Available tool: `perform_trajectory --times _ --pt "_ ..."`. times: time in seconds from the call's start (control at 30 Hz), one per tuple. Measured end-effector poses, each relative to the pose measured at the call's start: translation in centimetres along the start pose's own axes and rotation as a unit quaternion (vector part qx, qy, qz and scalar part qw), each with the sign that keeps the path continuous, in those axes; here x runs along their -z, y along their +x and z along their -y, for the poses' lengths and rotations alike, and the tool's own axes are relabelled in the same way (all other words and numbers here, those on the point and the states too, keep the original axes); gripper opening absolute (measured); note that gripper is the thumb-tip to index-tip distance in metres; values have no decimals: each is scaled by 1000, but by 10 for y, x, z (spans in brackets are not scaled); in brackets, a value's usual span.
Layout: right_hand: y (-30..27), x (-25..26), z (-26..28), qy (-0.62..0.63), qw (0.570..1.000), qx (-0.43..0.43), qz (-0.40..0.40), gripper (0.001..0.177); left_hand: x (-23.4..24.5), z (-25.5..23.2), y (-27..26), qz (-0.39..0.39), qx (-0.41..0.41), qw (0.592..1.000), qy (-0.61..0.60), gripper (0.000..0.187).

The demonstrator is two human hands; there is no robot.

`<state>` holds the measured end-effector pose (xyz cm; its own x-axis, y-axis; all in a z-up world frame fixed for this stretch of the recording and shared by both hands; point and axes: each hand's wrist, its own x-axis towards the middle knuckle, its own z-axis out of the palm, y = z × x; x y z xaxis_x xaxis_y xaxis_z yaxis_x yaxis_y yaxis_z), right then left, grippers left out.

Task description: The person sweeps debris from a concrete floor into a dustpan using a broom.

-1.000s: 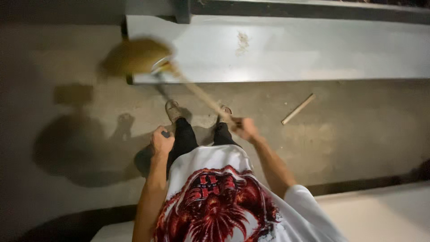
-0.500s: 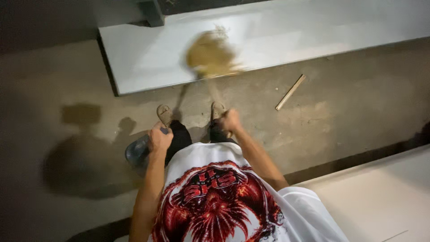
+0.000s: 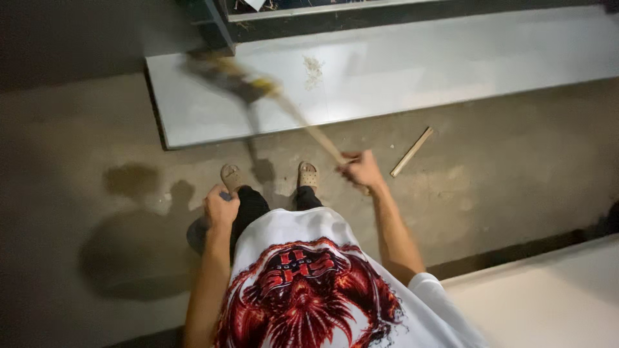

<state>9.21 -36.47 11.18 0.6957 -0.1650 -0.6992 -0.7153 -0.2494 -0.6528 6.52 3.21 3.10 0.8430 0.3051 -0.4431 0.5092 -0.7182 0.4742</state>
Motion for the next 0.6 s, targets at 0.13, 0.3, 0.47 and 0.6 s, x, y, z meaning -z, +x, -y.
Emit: perform_trajectory --times 0.13,0.3,0.47,0.6 --pt "28 21 -16 -16 984 -51 -171 38 6 -1 -9 17 13 1000 -1 21" --pt "127 -2 -48 75 957 -69 -272 25 5 10 -19 -29 35 998 -32 19" --pt "166 -72 -49 -33 988 -38 -147 23 5 37 -17 -27 62 997 -29 20" --pt "156 -165 -53 -234 971 -53 7 25 9 66 -8 4 68 997 -45 20"
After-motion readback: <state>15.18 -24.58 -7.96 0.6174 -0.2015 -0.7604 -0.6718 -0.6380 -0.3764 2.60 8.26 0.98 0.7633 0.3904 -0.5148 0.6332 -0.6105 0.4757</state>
